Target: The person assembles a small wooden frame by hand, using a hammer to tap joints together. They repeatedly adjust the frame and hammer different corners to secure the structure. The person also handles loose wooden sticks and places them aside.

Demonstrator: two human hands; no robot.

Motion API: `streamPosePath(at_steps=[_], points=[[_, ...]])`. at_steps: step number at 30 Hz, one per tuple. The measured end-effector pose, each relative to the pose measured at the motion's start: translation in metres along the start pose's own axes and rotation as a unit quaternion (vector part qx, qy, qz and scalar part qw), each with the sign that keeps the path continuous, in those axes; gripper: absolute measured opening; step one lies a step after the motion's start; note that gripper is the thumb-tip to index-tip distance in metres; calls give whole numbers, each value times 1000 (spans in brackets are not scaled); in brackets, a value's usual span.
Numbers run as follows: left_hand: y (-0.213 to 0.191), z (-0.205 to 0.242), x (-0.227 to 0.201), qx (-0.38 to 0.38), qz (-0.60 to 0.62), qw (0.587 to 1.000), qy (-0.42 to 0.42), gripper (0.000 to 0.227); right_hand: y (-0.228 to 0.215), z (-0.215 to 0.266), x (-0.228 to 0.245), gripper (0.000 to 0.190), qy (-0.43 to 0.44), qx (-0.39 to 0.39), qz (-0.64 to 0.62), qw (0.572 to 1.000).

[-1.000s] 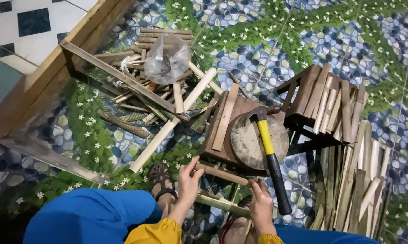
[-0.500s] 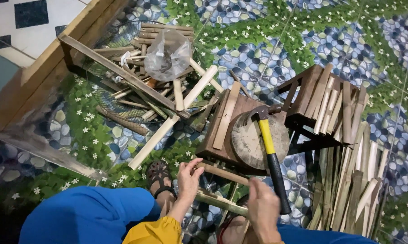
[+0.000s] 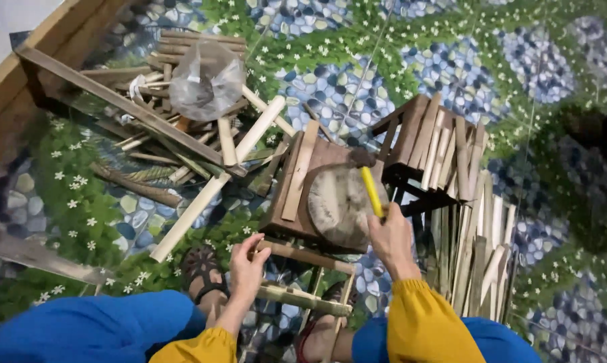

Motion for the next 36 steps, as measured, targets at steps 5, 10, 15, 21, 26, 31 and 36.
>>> streamPosePath(at_steps=[5, 10, 15, 21, 26, 31, 36], points=[[6, -6, 6, -15, 57, 998, 13, 60, 4, 102, 26, 27, 22, 70, -84, 994], [20, -16, 43, -36, 224, 972, 62, 45, 98, 151, 17, 26, -1, 139, -12, 990], [30, -18, 45, -34, 234, 971, -10, 35, 128, 163, 32, 27, 30, 249, 87, 964], [5, 4, -11, -3, 151, 985, -88, 31, 125, 156, 54, 30, 98, 317, 82, 940], [15, -14, 15, -14, 114, 990, -77, 35, 131, 164, 33, 28, 12, 193, 39, 980], [4, 5, -7, -20, 162, 986, -40, 33, 147, 156, 32, 28, 29, 252, 119, 960], [16, -6, 7, -33, 299, 953, -29, 33, 142, 164, 20, 27, 18, 231, 66, 971]])
Point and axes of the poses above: each hand's wrist, its own z-axis away from the middle knuckle, its own y-axis out of the palm, x = y × z, the point moved 4 cm from there along -z, towards the middle knuckle, and after that the axes turned 11 degrees about x, right-handed, at the moved point
